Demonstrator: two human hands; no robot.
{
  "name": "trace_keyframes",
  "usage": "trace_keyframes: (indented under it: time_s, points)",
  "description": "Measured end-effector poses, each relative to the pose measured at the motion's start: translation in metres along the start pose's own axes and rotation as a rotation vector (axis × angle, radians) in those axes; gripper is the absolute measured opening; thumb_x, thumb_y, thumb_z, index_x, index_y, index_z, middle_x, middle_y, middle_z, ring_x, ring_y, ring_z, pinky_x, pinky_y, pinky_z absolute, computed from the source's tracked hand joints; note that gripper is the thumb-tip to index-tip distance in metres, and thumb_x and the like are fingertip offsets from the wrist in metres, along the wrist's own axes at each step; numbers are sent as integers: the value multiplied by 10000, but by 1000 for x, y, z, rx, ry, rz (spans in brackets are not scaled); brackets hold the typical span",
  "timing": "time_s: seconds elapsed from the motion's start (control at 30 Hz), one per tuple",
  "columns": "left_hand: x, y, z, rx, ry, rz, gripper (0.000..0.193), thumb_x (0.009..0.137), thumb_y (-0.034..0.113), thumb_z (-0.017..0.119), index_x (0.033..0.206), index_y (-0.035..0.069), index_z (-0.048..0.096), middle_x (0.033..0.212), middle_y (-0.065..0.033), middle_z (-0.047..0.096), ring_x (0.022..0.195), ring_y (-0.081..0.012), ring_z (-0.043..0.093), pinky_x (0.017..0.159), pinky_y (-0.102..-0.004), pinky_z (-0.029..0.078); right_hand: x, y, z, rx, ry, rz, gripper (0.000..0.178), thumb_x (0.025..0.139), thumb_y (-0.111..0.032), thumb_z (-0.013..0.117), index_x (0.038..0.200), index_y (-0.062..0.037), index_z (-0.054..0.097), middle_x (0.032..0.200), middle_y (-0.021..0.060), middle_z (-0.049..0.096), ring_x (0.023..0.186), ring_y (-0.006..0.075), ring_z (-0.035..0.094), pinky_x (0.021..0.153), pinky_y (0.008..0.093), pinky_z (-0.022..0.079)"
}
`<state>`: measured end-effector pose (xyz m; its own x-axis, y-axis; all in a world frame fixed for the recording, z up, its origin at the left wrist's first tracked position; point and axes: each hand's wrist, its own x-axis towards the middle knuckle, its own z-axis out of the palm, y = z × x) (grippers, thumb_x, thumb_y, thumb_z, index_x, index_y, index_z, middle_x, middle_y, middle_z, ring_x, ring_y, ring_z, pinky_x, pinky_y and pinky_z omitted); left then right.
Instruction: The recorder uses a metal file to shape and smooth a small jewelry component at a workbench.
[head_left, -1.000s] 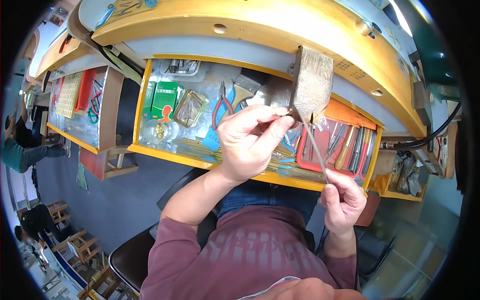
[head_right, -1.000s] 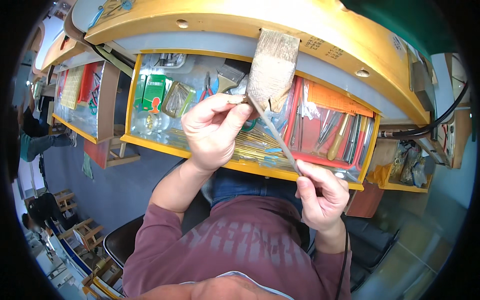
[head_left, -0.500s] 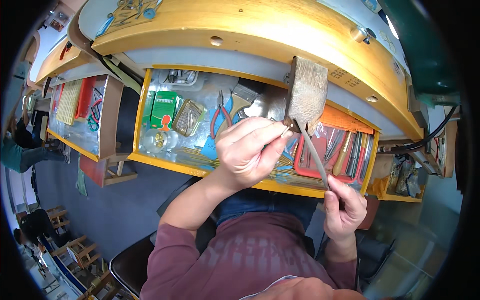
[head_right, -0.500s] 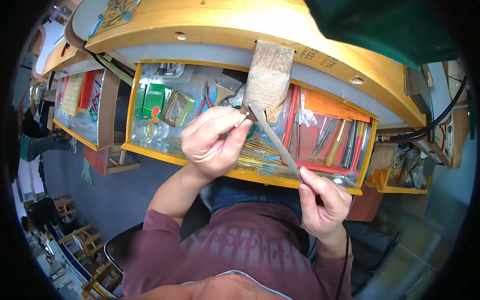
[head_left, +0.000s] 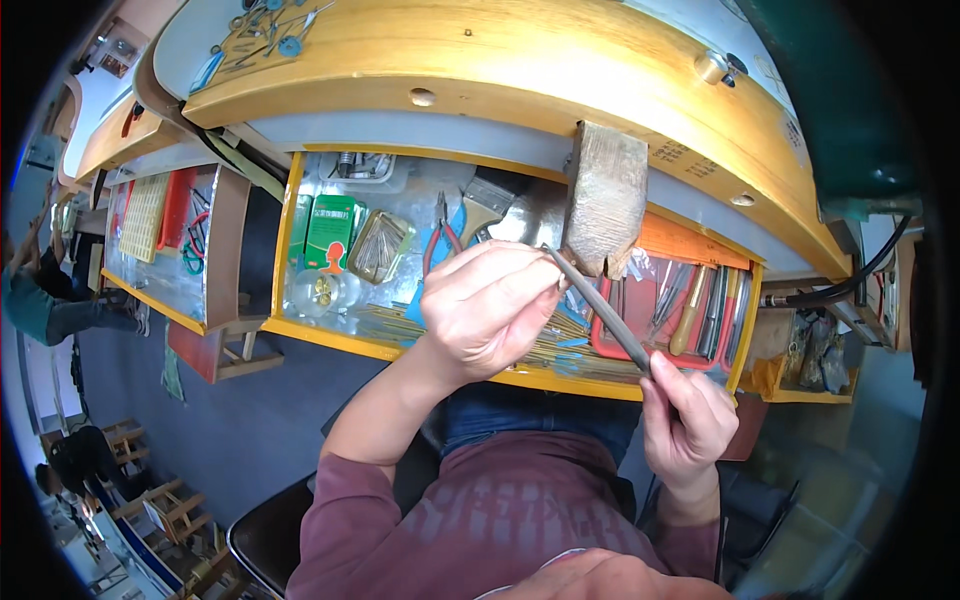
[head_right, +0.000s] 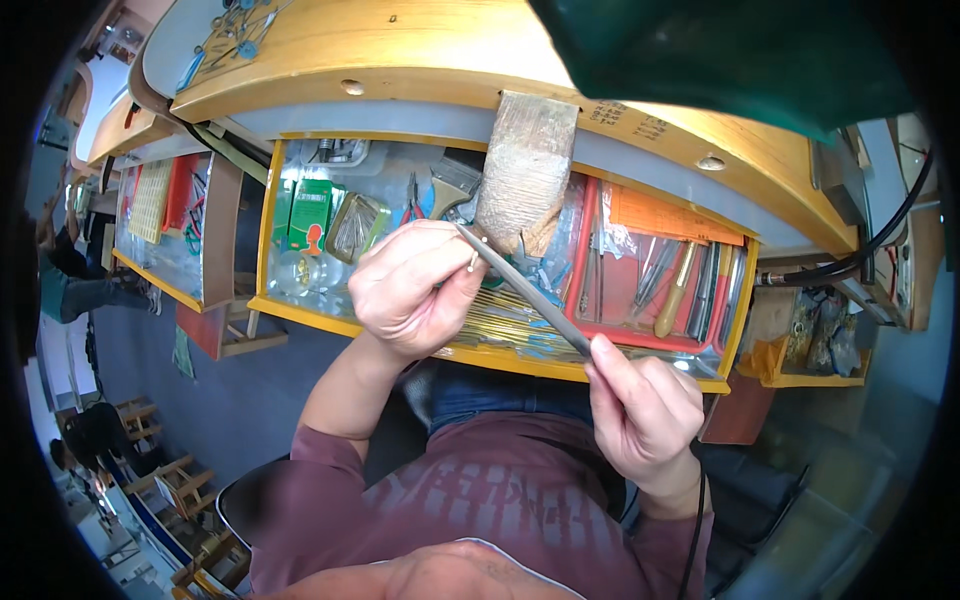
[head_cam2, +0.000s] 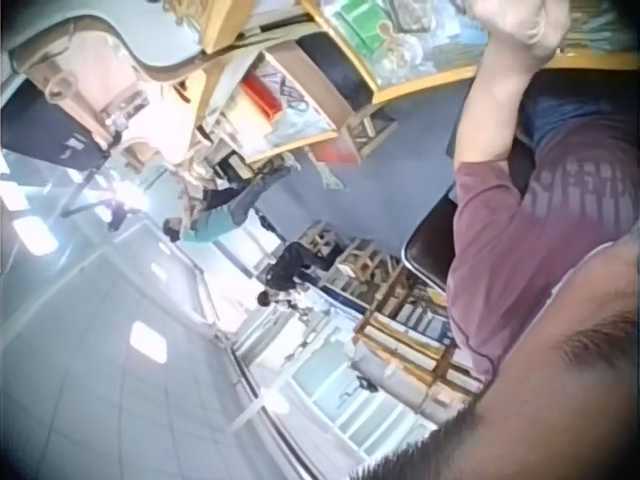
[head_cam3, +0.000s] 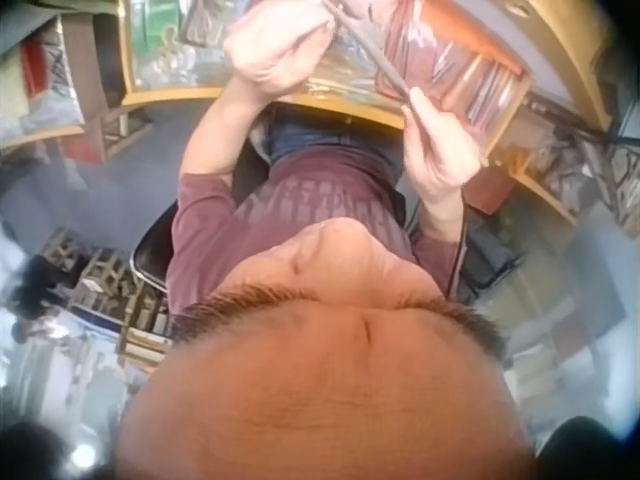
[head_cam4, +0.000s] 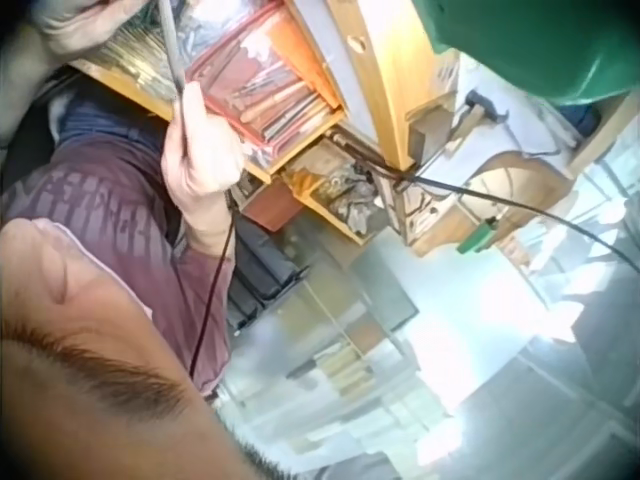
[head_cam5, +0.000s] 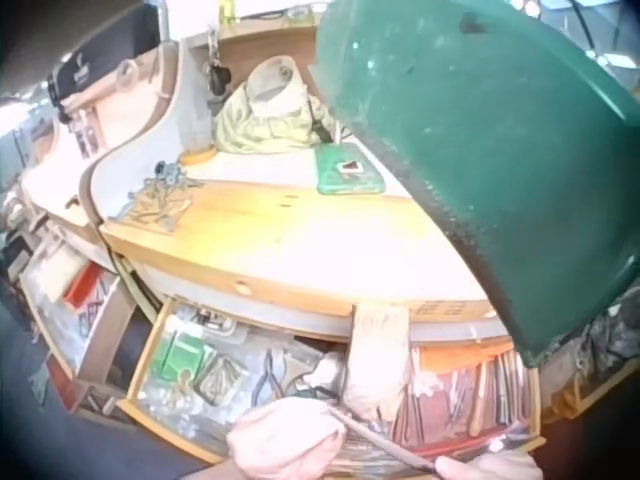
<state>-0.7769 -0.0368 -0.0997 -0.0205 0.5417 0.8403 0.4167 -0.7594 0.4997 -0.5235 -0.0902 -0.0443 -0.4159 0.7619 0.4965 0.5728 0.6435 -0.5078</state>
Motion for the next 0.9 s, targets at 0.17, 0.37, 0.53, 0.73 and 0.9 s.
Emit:
trace_keyframes:
  time_s: [0.17,0.37,0.53,0.73,0.9]
  points:
    - [-4,2,1,-5,18,-55,245,793,-80,810,1024,-41,740,897,-161,743,784,-294,744,700,-357,600,15,-4,9,36,88,27,363,844,56,790,1199,55,716,738,101,648,576,183,594,546,292,456]
    - [1,1,-4,4,-8,-58,268,812,-88,811,1067,-51,738,965,-201,766,849,-295,765,754,-345,613,-5,3,-2,129,70,36,302,882,53,740,1183,67,713,752,102,676,577,164,598,567,270,459]
    - [3,-3,-6,-5,-24,-58,255,808,-84,803,1055,-51,748,979,-208,765,855,-309,767,761,-352,613,-9,0,-12,190,-33,97,289,872,55,742,1161,55,728,739,93,676,552,157,582,547,279,444]
    - [6,-9,-7,-2,-44,2,276,777,-48,807,1048,-21,763,952,-162,747,828,-318,744,713,-367,600,0,-5,-11,78,-62,89,346,831,67,769,1173,20,743,678,75,598,544,188,575,534,301,438]
    - [10,-6,-10,-2,-81,-9,253,767,-54,807,1013,-33,751,904,-156,731,770,-311,729,668,-367,587,12,-14,-7,-107,-20,-87,382,808,71,790,1182,19,740,702,78,594,549,210,564,531,323,438]
